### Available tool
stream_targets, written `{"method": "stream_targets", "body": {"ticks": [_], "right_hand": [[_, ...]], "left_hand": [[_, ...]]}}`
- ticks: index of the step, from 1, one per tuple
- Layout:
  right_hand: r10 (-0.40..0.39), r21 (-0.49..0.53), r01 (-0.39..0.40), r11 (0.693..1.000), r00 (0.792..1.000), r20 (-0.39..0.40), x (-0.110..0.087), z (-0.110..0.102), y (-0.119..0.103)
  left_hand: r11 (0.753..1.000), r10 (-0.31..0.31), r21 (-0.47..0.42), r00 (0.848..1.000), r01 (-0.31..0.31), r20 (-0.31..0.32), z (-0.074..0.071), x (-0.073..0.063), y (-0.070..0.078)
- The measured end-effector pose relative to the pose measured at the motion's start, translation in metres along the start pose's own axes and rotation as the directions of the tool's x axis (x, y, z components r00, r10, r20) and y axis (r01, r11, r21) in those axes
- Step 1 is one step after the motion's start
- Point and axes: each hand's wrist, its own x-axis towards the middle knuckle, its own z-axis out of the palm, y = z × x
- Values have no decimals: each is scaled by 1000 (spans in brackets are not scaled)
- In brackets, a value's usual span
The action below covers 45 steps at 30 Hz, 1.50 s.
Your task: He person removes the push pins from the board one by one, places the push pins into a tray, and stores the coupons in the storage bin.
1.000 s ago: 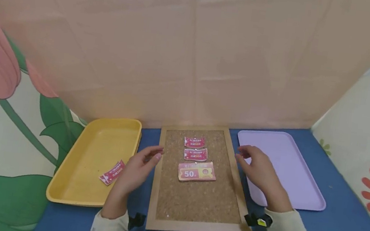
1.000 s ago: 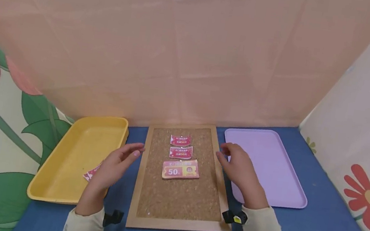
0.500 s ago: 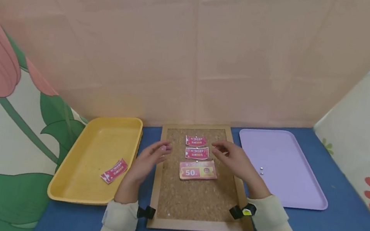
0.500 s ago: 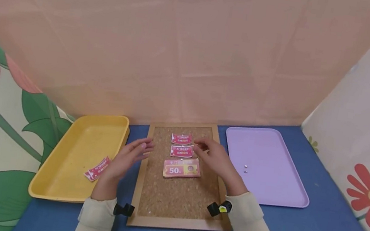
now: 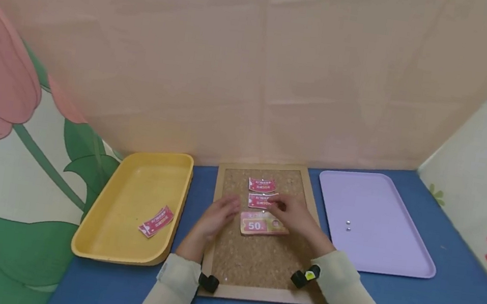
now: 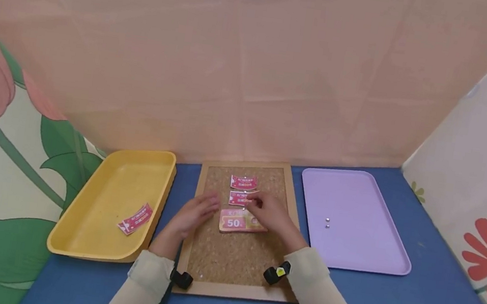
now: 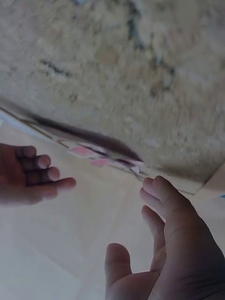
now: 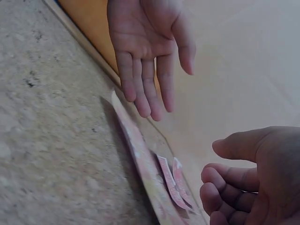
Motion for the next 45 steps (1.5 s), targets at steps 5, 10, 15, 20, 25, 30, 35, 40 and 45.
{"method": "stream_targets", "body": {"ticks": [5, 10, 15, 20, 25, 30, 35, 40, 45], "right_hand": [[36, -14, -36, 999, 999, 14, 1, 9, 1], [83, -67, -81, 995, 996, 32, 2, 15, 4], [118, -96, -115, 989, 993, 26, 4, 18, 5], [156, -94, -153, 984, 988, 25, 7, 20, 5], [153, -108, -149, 983, 988, 35, 8, 22, 9], [118, -126, -115, 985, 993, 17, 9, 22, 15], [119, -103, -118, 988, 993, 3, 7, 20, 18], [101, -88, -101, 991, 995, 1, 8, 23, 20], [101, -76, -101, 992, 995, -2, 8, 25, 20]], "left_hand": [[999, -37, 3, 999, 37, -3, 0, 0, -5], [995, -95, -29, 995, 95, 12, 1, -3, -6], [994, -97, -44, 995, 99, 37, 0, -6, -6], [990, -120, -67, 990, 125, 77, -4, -11, -6], [982, -169, -72, 980, 177, 105, -7, -20, -5], [977, -190, -76, 974, 200, 121, -7, -29, -1], [970, -200, -110, 970, 216, 139, -5, -30, 2], [965, -196, -154, 973, 214, 125, -4, -27, -2], [958, -186, -199, 976, 206, 112, -2, -21, -8]]}}
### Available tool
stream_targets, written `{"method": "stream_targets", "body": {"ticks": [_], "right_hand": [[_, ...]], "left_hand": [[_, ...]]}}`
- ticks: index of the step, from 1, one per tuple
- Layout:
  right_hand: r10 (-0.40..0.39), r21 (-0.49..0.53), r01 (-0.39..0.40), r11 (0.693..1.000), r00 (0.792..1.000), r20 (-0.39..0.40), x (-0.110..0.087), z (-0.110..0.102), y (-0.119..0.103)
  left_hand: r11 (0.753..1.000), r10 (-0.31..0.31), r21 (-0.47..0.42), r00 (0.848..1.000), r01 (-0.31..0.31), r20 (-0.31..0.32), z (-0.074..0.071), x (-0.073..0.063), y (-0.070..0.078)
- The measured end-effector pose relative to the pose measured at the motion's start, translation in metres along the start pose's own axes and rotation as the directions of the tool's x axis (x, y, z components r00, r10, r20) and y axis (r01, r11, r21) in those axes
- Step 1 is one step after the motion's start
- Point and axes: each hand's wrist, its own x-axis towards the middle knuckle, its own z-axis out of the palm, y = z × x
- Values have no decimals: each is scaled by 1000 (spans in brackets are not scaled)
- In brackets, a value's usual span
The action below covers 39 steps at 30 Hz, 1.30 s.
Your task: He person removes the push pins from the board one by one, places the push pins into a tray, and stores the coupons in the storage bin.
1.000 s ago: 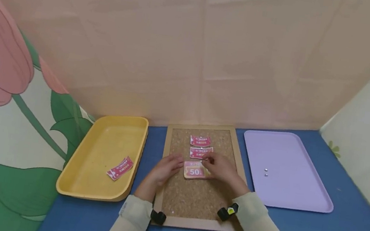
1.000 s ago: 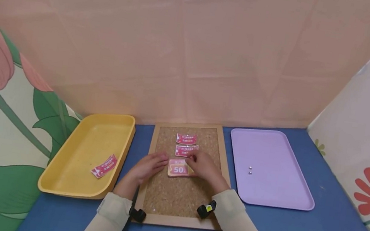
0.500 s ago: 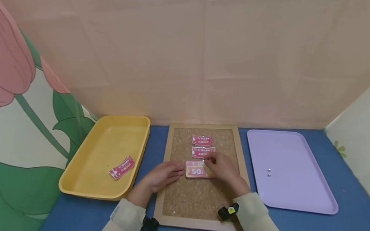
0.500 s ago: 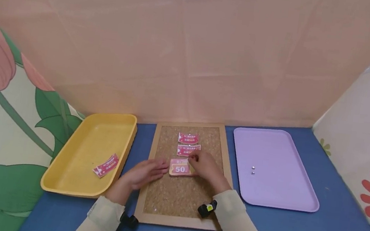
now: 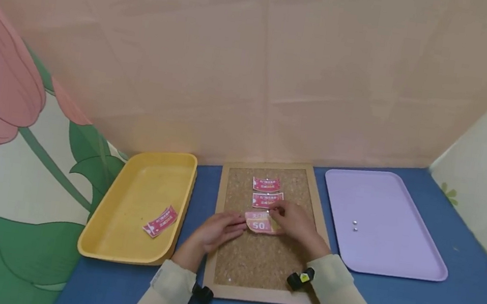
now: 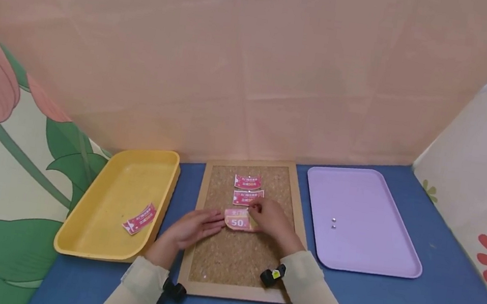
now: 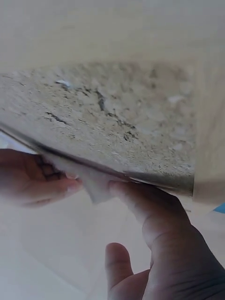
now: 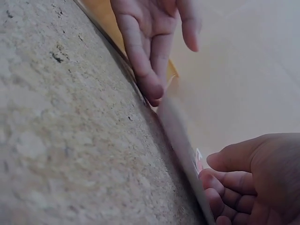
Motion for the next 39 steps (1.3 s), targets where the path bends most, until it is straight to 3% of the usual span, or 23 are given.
{"method": "stream_targets", "body": {"ticks": [8, 15, 25, 33, 39], "right_hand": [[11, -7, -11, 1000, 1000, -4, -1, 1, -2], [1, -1, -1, 1000, 1000, 4, -1, 5, -2], [7, 2, -7, 1000, 1000, 14, 1, 4, -3], [13, 16, -13, 1000, 1000, 9, -1, 3, -5], [16, 25, -16, 1000, 1000, 0, 0, 3, -4]], "left_hand": [[997, -11, 77, 1000, 10, 8, -6, 17, -2], [998, -57, 31, 998, 56, 39, -18, 23, -5], [995, -91, 35, 993, 88, 72, -20, 26, 0], [997, -41, 71, 980, 28, 193, -20, 21, 6], [997, -32, 79, 979, 16, 203, -27, 20, 8]]}}
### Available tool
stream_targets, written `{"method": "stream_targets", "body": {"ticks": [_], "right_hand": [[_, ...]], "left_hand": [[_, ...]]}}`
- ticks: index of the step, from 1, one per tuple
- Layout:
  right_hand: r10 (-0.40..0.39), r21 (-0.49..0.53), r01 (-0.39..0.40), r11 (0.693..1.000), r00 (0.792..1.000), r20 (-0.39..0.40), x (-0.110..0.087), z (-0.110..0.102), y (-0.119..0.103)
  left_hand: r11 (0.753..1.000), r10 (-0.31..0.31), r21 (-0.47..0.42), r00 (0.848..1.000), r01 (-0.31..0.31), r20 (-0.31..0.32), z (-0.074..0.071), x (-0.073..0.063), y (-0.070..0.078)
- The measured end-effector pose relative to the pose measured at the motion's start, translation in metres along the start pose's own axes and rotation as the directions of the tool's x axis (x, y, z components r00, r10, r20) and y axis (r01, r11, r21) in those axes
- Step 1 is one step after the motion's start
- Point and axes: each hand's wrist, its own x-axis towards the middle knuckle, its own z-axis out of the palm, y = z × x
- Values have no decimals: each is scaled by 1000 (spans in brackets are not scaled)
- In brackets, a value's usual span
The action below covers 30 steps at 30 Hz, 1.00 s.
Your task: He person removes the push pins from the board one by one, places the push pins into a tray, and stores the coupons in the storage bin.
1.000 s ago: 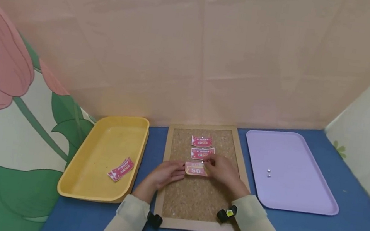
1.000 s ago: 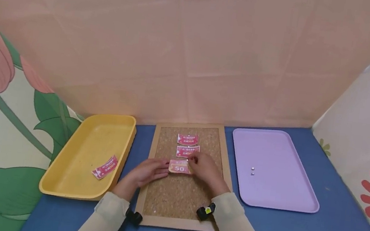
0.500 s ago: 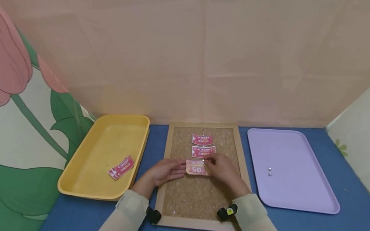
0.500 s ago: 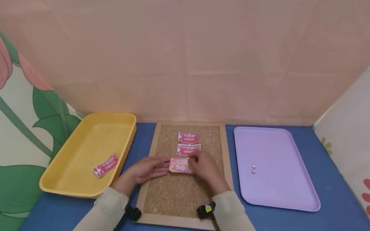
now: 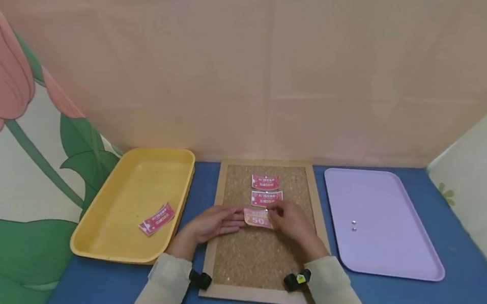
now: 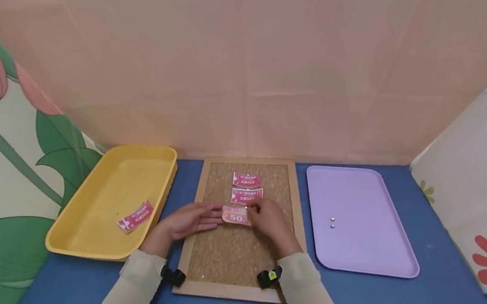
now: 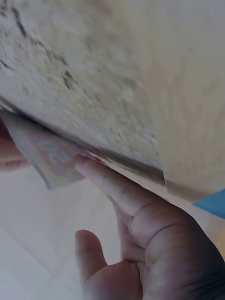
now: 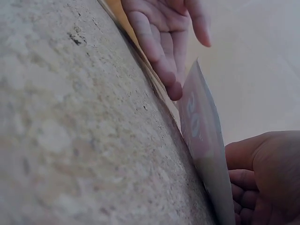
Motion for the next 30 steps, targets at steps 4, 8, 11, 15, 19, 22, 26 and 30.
{"method": "stream_targets", "body": {"ticks": [4, 8, 11, 15, 19, 22, 26, 30], "right_hand": [[-1, -9, 1, 1000, 1000, 5, 0, 2, 0], [-1, -14, 1, 1000, 1000, -5, 1, 3, 0], [4, -18, -4, 1000, 1000, -12, 2, 4, 0], [13, -26, -13, 1000, 1000, -19, 2, 4, 1], [13, -36, -14, 999, 999, -32, 3, 5, 3], [11, -46, -12, 999, 999, -36, 4, 5, 4], [12, -53, -13, 999, 999, -33, 4, 4, 3], [15, -60, -17, 998, 1000, -27, 4, 4, 0]], "left_hand": [[1000, -5, 4, 1000, 5, 23, -5, -4, -1], [1000, 1, -8, 998, -1, 55, -9, -3, -3], [1000, -4, -21, 997, 5, 76, -12, 0, -4], [1000, -10, -20, 996, 12, 93, -13, 4, -5], [1000, 9, -5, 995, -9, 102, -11, 3, -5], [1000, 21, 8, 993, -22, 117, -10, 3, -5], [999, 30, 13, 991, -32, 131, -11, 3, -6], [999, 32, 14, 993, -34, 111, -12, 2, -7]]}}
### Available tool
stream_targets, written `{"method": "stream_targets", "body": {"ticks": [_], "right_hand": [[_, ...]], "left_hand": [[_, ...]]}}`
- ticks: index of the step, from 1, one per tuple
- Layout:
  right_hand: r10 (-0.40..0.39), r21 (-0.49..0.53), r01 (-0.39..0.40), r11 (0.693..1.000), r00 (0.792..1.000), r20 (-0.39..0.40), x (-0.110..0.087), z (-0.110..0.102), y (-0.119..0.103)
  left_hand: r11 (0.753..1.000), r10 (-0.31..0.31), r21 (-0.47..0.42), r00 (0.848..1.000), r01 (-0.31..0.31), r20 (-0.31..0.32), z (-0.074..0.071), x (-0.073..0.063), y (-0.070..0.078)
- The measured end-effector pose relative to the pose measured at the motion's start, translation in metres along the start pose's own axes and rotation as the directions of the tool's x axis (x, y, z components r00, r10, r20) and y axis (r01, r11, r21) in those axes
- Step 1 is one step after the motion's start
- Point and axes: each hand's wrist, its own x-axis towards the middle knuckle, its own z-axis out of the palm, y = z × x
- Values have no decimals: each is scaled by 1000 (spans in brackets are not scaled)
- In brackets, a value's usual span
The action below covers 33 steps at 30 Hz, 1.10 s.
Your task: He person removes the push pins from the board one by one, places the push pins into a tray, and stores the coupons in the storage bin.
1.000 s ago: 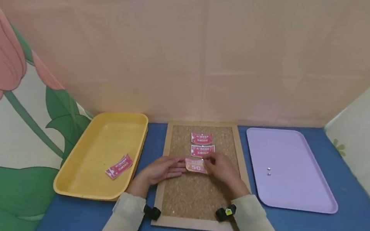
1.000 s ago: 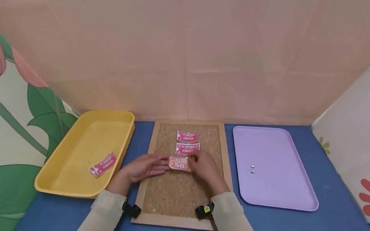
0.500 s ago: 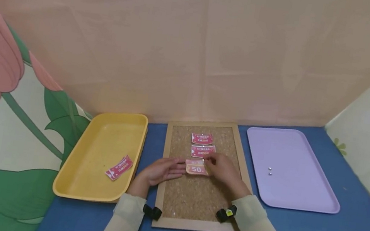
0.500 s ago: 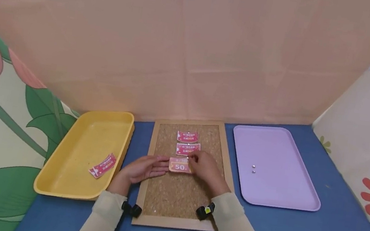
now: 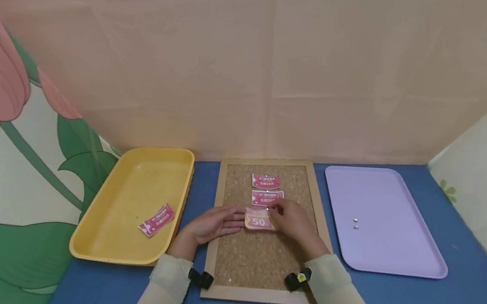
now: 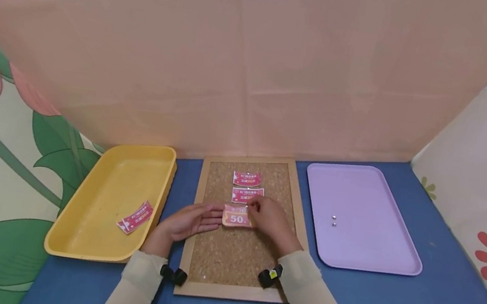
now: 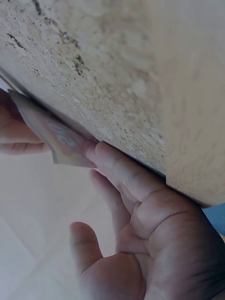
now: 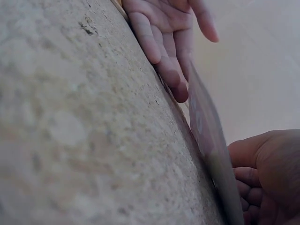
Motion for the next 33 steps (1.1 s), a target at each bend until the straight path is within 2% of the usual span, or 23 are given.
{"method": "stream_targets", "body": {"ticks": [4, 10, 13, 16, 20, 24, 28, 31, 33], "right_hand": [[7, -12, -7, 1000, 1000, 8, 1, -1, -2], [10, -26, -10, 1000, 1000, 9, 3, -2, -2], [11, -23, -11, 1000, 1000, 12, 4, -1, -1], [15, -23, -15, 1000, 1000, 14, 4, -1, -2], [13, -28, -13, 1000, 1000, 23, 4, -1, -4], [26, -35, -25, 999, 999, 20, 6, -3, -2], [21, -27, -21, 999, 1000, 17, 5, -3, 0], [15, -19, -15, 1000, 1000, 21, 3, -2, -2], [17, -17, -17, 1000, 1000, 22, 2, -2, -2]], "left_hand": [[1000, -10, -8, 1000, 10, -24, 1, -1, 0], [1000, 8, -10, 1000, -8, 3, 0, 1, 1], [1000, 5, -16, 1000, -5, -3, 0, 2, 0], [1000, -3, -27, 1000, 3, -28, -2, 3, -3], [1000, -22, -19, 994, 21, -103, -2, 5, -5], [994, -22, 104, 984, 41, -180, 5, 13, -2], [962, -27, 256, 967, 94, -252, 12, 19, 0], [948, -46, 288, 955, 134, -292, 14, 20, 0], [945, -50, 294, 954, 141, -297, 14, 21, -1]]}}
